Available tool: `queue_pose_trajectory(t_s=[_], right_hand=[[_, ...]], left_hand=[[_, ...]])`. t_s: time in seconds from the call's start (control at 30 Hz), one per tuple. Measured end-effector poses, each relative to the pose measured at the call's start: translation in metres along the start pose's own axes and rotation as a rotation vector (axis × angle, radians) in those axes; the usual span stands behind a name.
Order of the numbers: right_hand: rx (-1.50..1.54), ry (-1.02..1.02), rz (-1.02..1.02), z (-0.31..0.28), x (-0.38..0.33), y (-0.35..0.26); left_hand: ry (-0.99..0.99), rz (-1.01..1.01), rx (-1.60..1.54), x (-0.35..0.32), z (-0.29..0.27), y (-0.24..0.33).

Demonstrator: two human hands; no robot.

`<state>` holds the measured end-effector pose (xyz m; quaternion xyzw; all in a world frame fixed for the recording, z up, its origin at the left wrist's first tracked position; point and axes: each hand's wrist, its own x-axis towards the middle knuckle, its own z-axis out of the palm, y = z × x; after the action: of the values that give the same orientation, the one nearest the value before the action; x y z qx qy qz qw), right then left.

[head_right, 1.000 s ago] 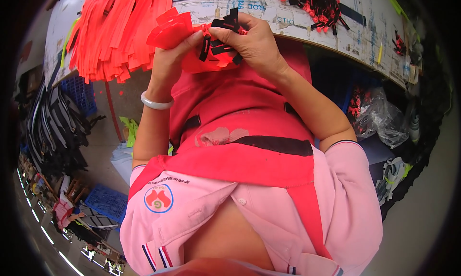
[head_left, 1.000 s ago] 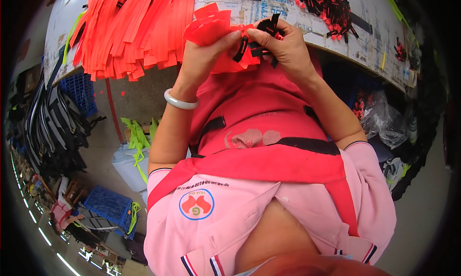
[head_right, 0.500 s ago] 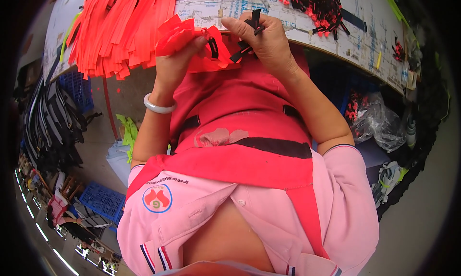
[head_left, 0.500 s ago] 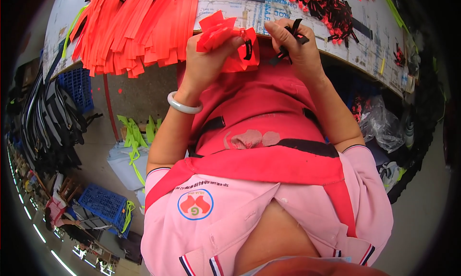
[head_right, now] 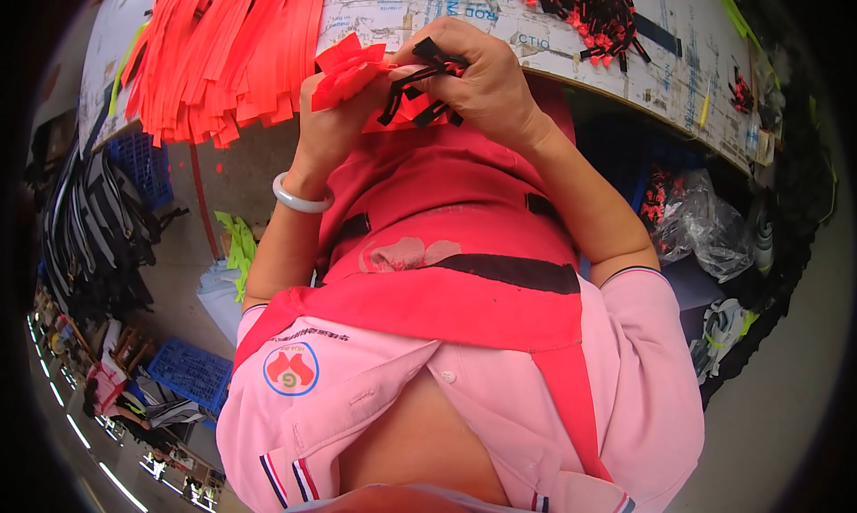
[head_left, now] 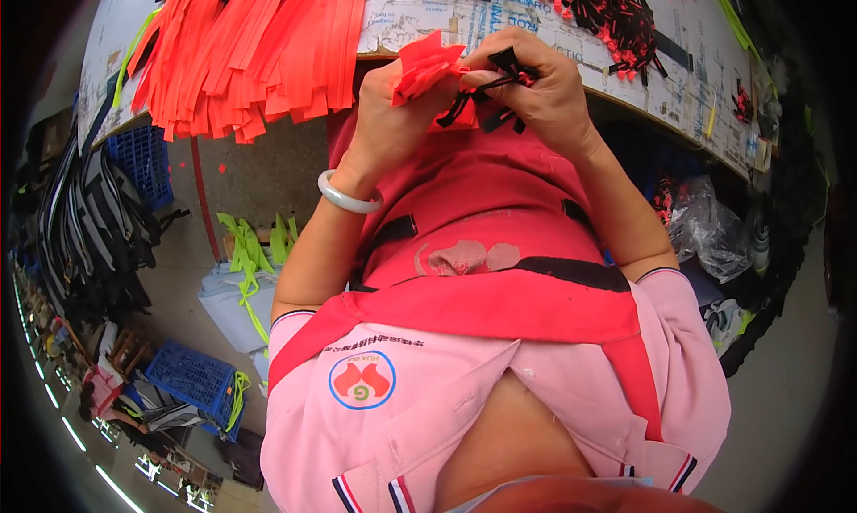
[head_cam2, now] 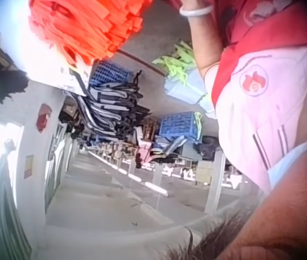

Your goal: Attaching black fasteners to red plastic fringe strips at a manufacturing workstation.

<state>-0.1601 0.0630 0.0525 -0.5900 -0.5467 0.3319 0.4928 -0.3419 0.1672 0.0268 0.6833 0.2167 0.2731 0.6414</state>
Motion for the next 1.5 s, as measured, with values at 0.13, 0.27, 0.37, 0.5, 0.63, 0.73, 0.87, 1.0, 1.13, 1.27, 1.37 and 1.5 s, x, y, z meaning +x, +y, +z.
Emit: queue_pose_trajectory(t_s=[0.13, 0.27, 0.37, 0.5, 0.63, 0.73, 0.87, 1.0, 1.13, 1.27, 1.37, 1.5], right_hand=[[-0.075, 0.002, -0.095, 0.003, -0.001, -0.004], [-0.154, 0.049, -0.206, 0.009, -0.002, -0.004], [-0.208, 0.089, -0.249, 0.014, -0.005, -0.006], [-0.182, 0.100, -0.232, 0.016, -0.007, -0.005], [-0.231, 0.065, -0.201, 0.016, -0.006, -0.006], [-0.220, 0.086, -0.225, 0.018, -0.007, -0.008], [-0.167, 0.143, -0.215, 0.021, -0.010, -0.007], [-0.183, 0.146, -0.213, 0.021, -0.013, -0.007], [-0.153, 0.170, -0.208, 0.021, -0.013, -0.005], [-0.160, 0.154, -0.218, 0.020, -0.014, -0.005], [-0.233, 0.135, -0.230, 0.020, -0.013, -0.010], [-0.155, 0.131, -0.156, 0.022, -0.016, -0.006]], left_hand=[[0.034, -0.002, -0.051, -0.003, 0.003, -0.004], [0.036, 0.056, -0.014, -0.003, 0.005, -0.005], [0.061, -0.015, -0.098, -0.004, 0.004, -0.006], [-0.043, -0.064, -0.132, -0.006, -0.001, -0.011], [0.014, -0.007, -0.149, -0.006, 0.004, -0.011], [0.042, 0.027, -0.125, -0.006, 0.006, -0.012], [0.030, 0.086, -0.092, -0.005, 0.007, -0.010], [0.011, 0.032, -0.174, -0.006, 0.007, -0.008], [-0.006, -0.021, -0.148, -0.004, 0.006, -0.006], [-0.082, -0.065, -0.146, -0.001, 0.003, -0.008], [-0.052, -0.020, -0.178, -0.003, 0.006, -0.006], [-0.052, -0.038, -0.144, -0.003, 0.004, -0.014]])
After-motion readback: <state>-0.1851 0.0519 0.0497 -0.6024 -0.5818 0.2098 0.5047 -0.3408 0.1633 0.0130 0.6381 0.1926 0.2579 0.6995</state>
